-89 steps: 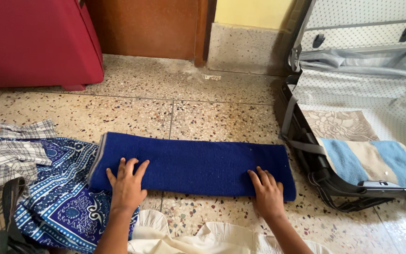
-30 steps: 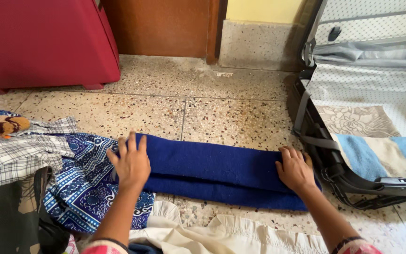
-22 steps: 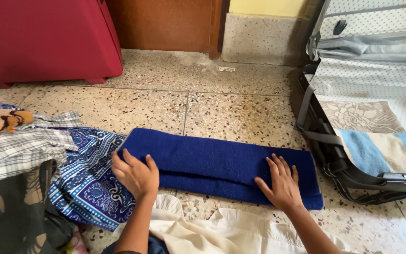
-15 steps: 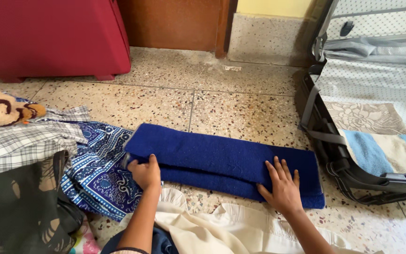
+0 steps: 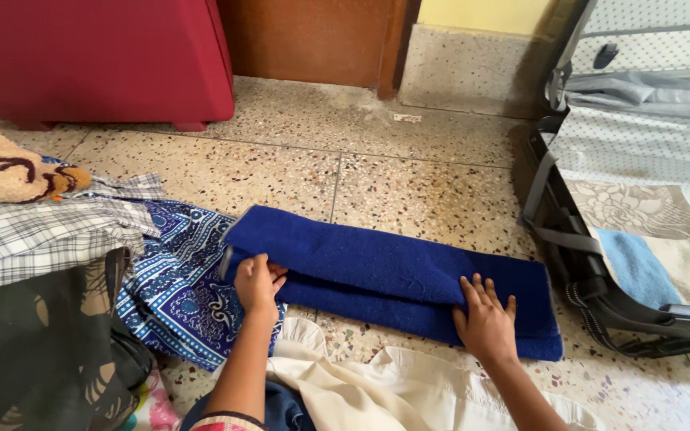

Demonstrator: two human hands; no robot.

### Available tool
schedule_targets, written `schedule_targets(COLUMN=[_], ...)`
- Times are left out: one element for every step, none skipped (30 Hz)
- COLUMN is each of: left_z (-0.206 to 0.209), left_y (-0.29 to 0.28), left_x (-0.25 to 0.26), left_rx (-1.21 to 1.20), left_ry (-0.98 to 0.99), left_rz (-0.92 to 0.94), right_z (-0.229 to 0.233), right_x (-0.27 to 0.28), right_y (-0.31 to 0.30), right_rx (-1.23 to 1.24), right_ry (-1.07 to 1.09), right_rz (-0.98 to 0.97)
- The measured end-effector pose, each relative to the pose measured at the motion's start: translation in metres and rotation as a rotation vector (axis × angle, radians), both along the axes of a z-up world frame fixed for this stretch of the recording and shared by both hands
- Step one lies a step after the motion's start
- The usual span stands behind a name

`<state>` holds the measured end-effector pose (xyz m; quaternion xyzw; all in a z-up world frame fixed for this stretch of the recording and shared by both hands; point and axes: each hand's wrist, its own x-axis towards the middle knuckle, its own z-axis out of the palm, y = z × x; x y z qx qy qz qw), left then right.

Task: The person folds a blue cloth by hand and places it into an open black suitcase on the floor.

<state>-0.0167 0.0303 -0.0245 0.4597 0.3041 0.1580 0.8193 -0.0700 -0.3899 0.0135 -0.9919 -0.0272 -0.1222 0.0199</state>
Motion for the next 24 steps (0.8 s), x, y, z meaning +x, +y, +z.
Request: schedule_targets(left_z=[0.0,0.0,0.003,0.007,0.01,0.015,0.023,0.032,0.041,0.051,0.06,0.067,0.073,0.076,0.076,0.074,0.071,0.068,0.063,0.06,0.057,0.056,0.057,0.06], left_y=[-0.002,-0.005,-0.007,-0.007,-0.008,-0.01,-0.012,-0.015,-0.017,-0.019,-0.021,-0.021,-0.02,-0.018,-0.015,-0.013,-0.01,-0.005,-0.002,0.0,0.001,0.003,0.005,0.006], left_x=[0.0,-0.002,-0.002,-0.002,-0.005,-0.009,-0.012,-0.016,-0.022,-0.025,-0.028,-0.031,-0.033,-0.033,-0.033,-0.031,-0.028,-0.024,-0.021,-0.016,-0.012,-0.008,-0.004,-0.002], left_rx=[0.139,0.279,0.418,0.649,0.878,1.108,1.072,1.035,0.999,1.042,1.085,1.127,1.227,1.326,1.426,1.479,1.534,1.589,1.532,1.475,1.415,1.385,1.355,1.326], left_ry=[0.021,0.043,0.064,0.103,0.147,0.191,0.195,0.198,0.203,0.213,0.226,0.238,0.265,0.293,0.322,0.356,0.392,0.428,0.43,0.431,0.431,0.459,0.485,0.512], left_rz=[-0.005,-0.011,-0.015,0.024,0.057,0.089,0.099,0.109,0.118,0.107,0.095,0.081,0.065,0.048,0.03,0.062,0.097,0.133,0.178,0.223,0.267,0.243,0.22,0.197], right_z=[0.009,0.021,0.037,0.055,0.072,0.086,0.099,0.108,0.11,0.109,0.105,0.099,0.09,0.083,0.077,0.072,0.067,0.065,0.066,0.067,0.07,0.071,0.073,0.073], right_x=[0.0,0.001,0.003,0.008,0.01,0.011,0.012,0.013,0.012,0.012,0.016,0.02,0.026,0.035,0.048,0.065,0.08,0.097,0.115,0.133,0.147,0.158,0.167,0.172], right_y=[0.006,0.013,0.021,0.032,0.047,0.064,0.08,0.1,0.121,0.141,0.162,0.183,0.203,0.216,0.223,0.23,0.238,0.24,0.234,0.229,0.221,0.215,0.21,0.207], right_rx=[-0.02,-0.041,-0.061,-0.113,-0.167,-0.221,-0.177,-0.133,-0.057,0.02,0.034,0.048,0.053,0.057,0.064,0.07,0.075,0.161,0.24,0.338,0.432,0.464,0.497,0.53], right_ry=[0.065,0.129,0.191,0.268,0.35,0.432,0.399,0.366,0.292,0.214,0.241,0.268,0.141,0.014,0.121,0.229,0.337,0.291,0.25,0.227,0.203,0.192,0.18,0.167], right_rz=[-0.027,-0.055,-0.083,-0.112,-0.142,-0.172,-0.078,0.015,0.164,0.31,0.38,0.45,0.504,0.555,0.486,0.418,0.354,0.317,0.279,0.302,0.322,0.316,0.31,0.303])
